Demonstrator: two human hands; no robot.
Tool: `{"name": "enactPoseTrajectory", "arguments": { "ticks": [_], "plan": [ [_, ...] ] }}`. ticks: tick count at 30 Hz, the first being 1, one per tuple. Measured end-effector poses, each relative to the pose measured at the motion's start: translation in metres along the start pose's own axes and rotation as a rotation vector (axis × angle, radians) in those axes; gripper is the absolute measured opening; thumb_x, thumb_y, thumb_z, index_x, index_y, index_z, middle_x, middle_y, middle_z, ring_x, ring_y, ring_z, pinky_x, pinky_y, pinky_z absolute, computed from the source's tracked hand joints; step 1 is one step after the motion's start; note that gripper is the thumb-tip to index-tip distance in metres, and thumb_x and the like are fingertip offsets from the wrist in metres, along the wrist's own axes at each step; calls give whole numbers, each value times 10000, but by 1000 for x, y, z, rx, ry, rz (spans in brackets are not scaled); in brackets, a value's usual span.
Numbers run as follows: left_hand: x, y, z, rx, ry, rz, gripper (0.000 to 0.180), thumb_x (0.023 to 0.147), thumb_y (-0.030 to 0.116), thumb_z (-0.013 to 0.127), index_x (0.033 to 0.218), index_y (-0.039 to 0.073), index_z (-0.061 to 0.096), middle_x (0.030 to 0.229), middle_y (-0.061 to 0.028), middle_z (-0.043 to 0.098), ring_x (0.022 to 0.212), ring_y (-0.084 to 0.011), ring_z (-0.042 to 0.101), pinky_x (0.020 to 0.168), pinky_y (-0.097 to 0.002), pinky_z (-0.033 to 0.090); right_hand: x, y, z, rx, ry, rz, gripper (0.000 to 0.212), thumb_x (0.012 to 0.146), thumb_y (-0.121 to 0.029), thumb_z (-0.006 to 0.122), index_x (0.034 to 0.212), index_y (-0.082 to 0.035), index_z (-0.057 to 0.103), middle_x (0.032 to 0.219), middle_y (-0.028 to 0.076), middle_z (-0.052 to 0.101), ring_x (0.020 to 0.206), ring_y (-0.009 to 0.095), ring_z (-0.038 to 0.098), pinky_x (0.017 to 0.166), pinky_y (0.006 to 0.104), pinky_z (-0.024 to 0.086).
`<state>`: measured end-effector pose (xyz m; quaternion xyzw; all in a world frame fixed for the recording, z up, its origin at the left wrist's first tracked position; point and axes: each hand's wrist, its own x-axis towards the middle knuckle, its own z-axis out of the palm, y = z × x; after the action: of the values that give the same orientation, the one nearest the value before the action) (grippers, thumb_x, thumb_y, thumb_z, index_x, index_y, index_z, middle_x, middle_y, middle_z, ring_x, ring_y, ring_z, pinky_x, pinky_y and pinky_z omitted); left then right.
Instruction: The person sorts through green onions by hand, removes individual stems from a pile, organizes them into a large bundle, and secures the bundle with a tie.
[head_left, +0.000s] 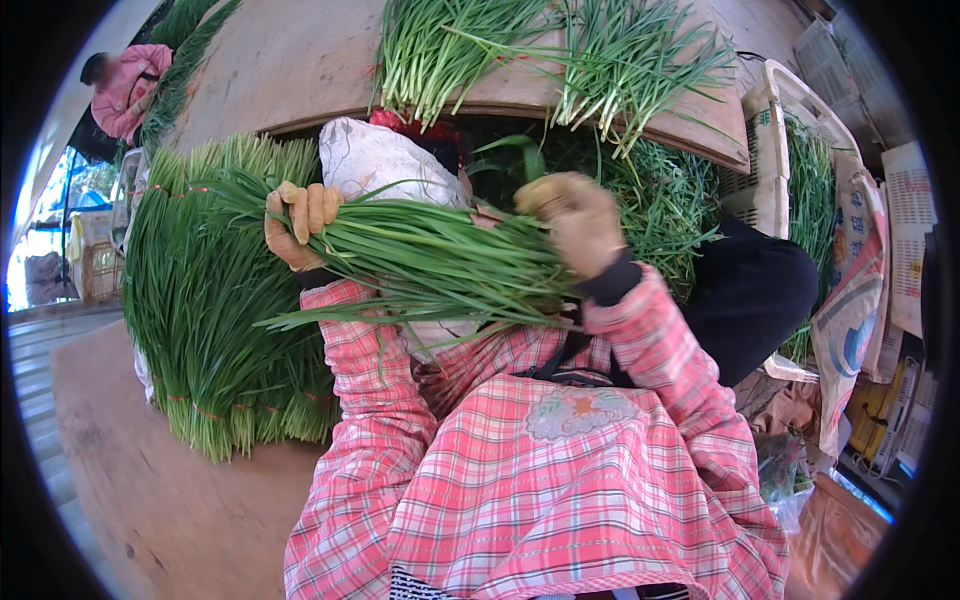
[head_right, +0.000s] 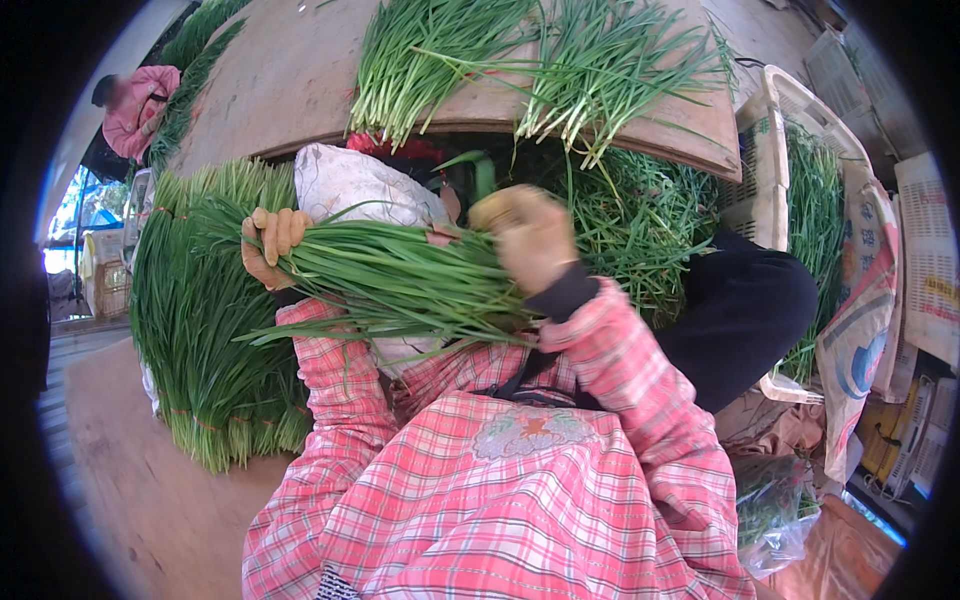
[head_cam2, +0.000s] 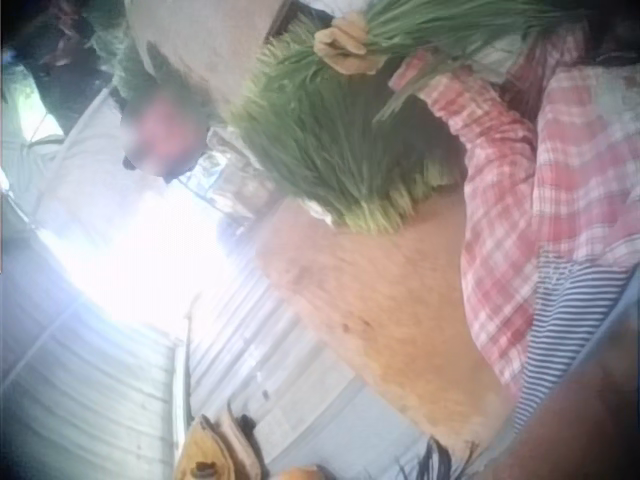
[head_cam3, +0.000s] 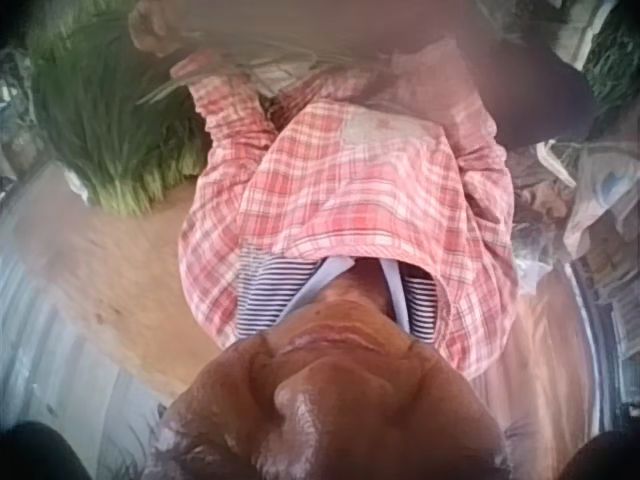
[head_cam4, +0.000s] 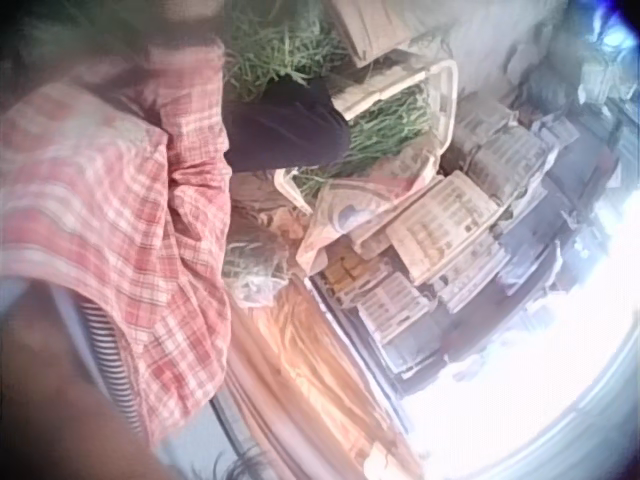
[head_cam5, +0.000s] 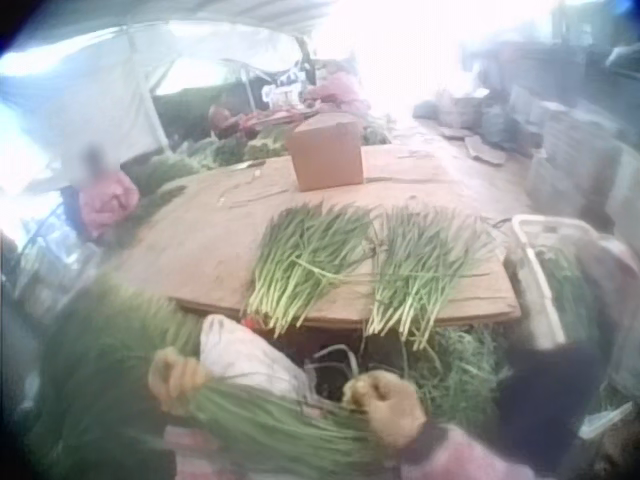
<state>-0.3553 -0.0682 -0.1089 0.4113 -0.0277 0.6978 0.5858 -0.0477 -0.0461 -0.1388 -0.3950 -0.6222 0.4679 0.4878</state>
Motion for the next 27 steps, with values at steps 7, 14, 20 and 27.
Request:
{"name": "enactPoseTrajectory", "arguments": {
  "ticks": [7, 14, 20, 27],
  "plan": [
    [-14, 2, -22, -52, -127, 157, 269, 939, 207, 285, 875, 6, 452, 481, 64, 490, 431, -49, 364, 515, -219, 329, -41, 1, -167, -823, -188, 219, 155, 765, -191, 667, 813, -44, 649, 622, 98, 578, 553, 215, 556, 573, 314, 447],
    [-4, -7, -13, -72, -59, 144, 211, 933, 172, 297, 755, 103, 387, 439, 76, 493, 384, -48, 356, 528, -202, 332, 7, -26, -16, -461, -439, -237, 484, 763, -231, 666, 1183, -39, 519, 1208, 160, 528, 1094, 325, 510, 923, 382, 405],
    [-8, -11, -15, -96, -76, 213, 167, 920, 160, 309, 785, 89, 375, 461, 75, 508, 384, -43, 366, 517, -192, 319, 6, -33, -4, -16, -25, 136, 178, 882, -134, 541, 785, -23, 642, 728, 70, 649, 685, 144, 626, 621, 283, 489],
    [-29, 8, -42, -42, -124, 266, 264, 948, 216, 261, 848, 47, 438, 434, 80, 493, 364, -30, 373, 467, -166, 325, -42, 14, -149, -1165, -419, 30, 257, 723, -259, 664, 855, -42, 629, 820, 139, 629, 767, 288, 609, 672, 373, 488]
  ]
}}
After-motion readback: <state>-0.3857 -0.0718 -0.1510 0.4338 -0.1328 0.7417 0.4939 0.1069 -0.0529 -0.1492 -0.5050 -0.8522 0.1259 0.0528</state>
